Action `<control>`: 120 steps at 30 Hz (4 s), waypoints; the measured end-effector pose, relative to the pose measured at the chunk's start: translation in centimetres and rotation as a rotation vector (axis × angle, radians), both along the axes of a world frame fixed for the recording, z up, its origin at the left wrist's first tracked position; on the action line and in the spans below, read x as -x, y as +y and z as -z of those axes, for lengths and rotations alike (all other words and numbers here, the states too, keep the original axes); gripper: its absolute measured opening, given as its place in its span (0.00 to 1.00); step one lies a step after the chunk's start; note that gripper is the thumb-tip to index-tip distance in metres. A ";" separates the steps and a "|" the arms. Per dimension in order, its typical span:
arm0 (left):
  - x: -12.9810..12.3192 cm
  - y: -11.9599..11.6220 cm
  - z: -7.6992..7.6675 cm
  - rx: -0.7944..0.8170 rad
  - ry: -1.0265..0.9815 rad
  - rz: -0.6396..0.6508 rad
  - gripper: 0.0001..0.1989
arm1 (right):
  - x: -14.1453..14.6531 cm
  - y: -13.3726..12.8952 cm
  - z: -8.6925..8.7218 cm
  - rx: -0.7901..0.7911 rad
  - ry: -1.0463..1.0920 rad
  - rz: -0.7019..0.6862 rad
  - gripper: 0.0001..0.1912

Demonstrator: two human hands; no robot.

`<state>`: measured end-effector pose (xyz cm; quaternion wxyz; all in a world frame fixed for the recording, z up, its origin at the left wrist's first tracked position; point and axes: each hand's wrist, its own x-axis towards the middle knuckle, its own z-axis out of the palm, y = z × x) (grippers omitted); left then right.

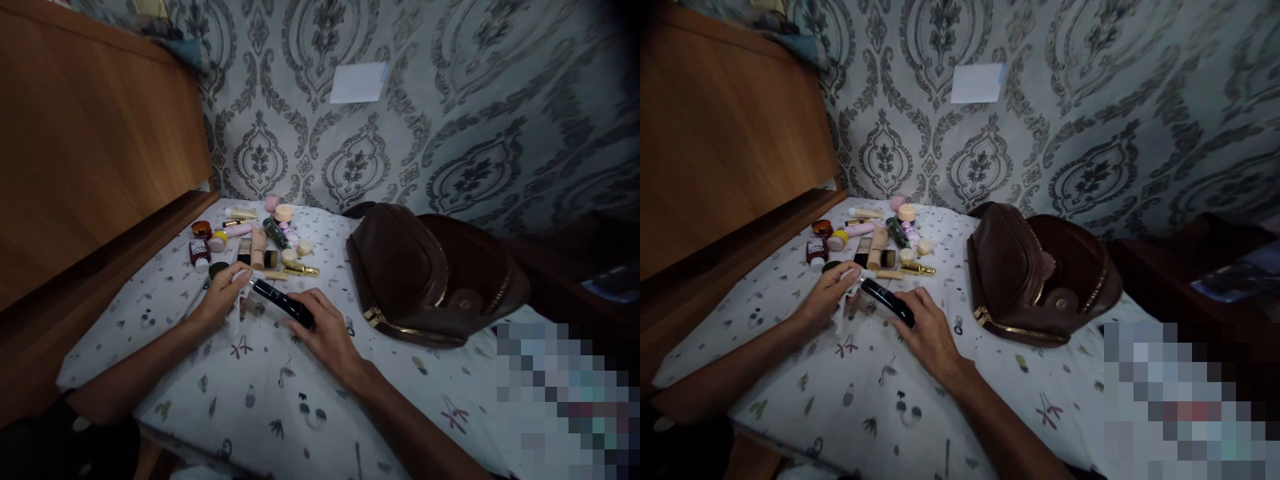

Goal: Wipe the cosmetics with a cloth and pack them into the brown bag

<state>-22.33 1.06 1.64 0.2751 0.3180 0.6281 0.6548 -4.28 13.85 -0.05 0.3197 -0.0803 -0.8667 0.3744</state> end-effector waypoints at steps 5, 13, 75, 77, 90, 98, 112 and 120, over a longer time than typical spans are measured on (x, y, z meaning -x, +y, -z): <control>0.1 -0.2 0.2 -0.018 -0.037 0.027 0.22 | -0.1 -0.6 -0.6 0.050 -0.036 0.018 0.13; 0.5 -0.5 -0.4 -0.032 -0.033 0.136 0.22 | 0.6 -1.4 -0.4 0.983 -0.228 -0.222 0.26; -2.4 1.7 -0.5 0.269 1.309 0.352 0.16 | -0.3 -0.1 -0.4 0.732 0.102 0.080 0.20; -1.6 1.8 0.1 0.317 1.404 0.338 0.17 | -0.2 0.3 -0.3 0.791 0.131 0.116 0.20; -2.5 1.8 1.1 0.190 1.714 -0.039 0.19 | -0.1 0.0 -0.5 1.143 0.263 0.116 0.23; -4.9 2.0 1.7 -0.085 1.825 0.018 0.21 | 0.1 -0.7 -0.5 1.175 0.253 -0.016 0.23; 0.8 2.4 1.3 -0.025 1.082 -0.159 0.19 | 0.0 -0.2 -0.5 1.243 0.189 -0.055 0.23; -0.9 3.3 0.9 -0.212 -0.084 -0.122 0.25 | 0.4 -0.6 0.8 1.130 0.009 -0.165 0.26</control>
